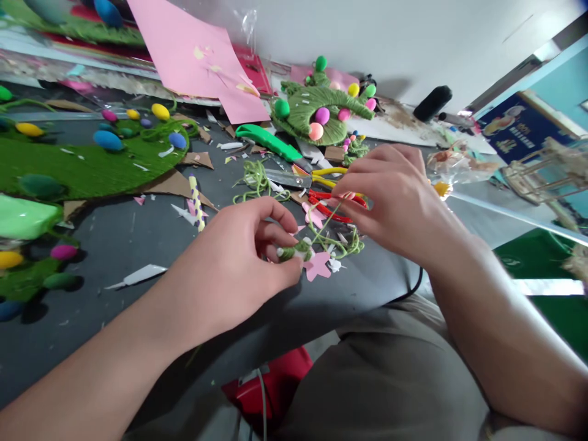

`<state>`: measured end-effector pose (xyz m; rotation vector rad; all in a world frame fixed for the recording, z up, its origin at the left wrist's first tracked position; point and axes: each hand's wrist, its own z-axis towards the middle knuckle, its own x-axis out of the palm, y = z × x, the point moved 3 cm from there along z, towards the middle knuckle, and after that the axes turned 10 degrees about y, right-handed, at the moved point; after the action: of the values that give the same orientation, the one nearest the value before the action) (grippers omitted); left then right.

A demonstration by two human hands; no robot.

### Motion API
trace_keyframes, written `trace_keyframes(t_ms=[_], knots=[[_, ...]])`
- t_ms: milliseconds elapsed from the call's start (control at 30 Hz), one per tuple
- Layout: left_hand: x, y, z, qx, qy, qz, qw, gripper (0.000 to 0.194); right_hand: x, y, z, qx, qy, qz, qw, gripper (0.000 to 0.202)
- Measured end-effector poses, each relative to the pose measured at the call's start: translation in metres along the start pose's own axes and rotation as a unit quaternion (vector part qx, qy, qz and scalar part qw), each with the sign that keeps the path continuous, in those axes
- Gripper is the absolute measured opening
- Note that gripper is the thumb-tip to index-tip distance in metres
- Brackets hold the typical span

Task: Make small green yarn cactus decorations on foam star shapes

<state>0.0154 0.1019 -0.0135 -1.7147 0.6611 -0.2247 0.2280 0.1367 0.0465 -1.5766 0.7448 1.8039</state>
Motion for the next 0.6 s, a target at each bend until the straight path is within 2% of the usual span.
trace_keyframes(t_ms=[67, 200, 267, 400, 467, 533, 600], knots=[[0.001, -0.001, -0.001, 0.008, 0.011, 0.011, 1.000, 0.025, 0.002, -0.009, 0.000, 0.037, -0.016, -0.016, 0.999, 0.012], [0.002, -0.003, -0.002, 0.000, 0.023, 0.031, 0.999, 0.027, -0.001, -0.021, -0.001, 0.158, -0.020, -0.063, 0.985, 0.011], [0.001, -0.003, -0.003, -0.004, 0.019, 0.038, 0.999, 0.027, -0.007, -0.022, -0.002, 0.185, -0.042, -0.065, 0.980, 0.014], [0.000, -0.001, -0.002, 0.006, 0.013, 0.033, 0.999, 0.023, -0.017, -0.016, -0.004, 0.182, -0.118, -0.040, 0.975, 0.014], [-0.001, -0.001, -0.001, 0.005, 0.010, 0.033, 0.999, 0.023, -0.018, -0.011, -0.003, 0.174, -0.177, 0.014, 0.969, 0.011], [-0.001, -0.001, -0.001, 0.005, 0.005, 0.032, 0.999, 0.023, -0.020, -0.006, 0.000, 0.157, -0.241, 0.102, 0.952, 0.010], [-0.002, -0.002, 0.000, 0.005, -0.003, 0.034, 0.999, 0.023, -0.025, -0.004, 0.001, 0.127, -0.329, 0.189, 0.916, 0.014]])
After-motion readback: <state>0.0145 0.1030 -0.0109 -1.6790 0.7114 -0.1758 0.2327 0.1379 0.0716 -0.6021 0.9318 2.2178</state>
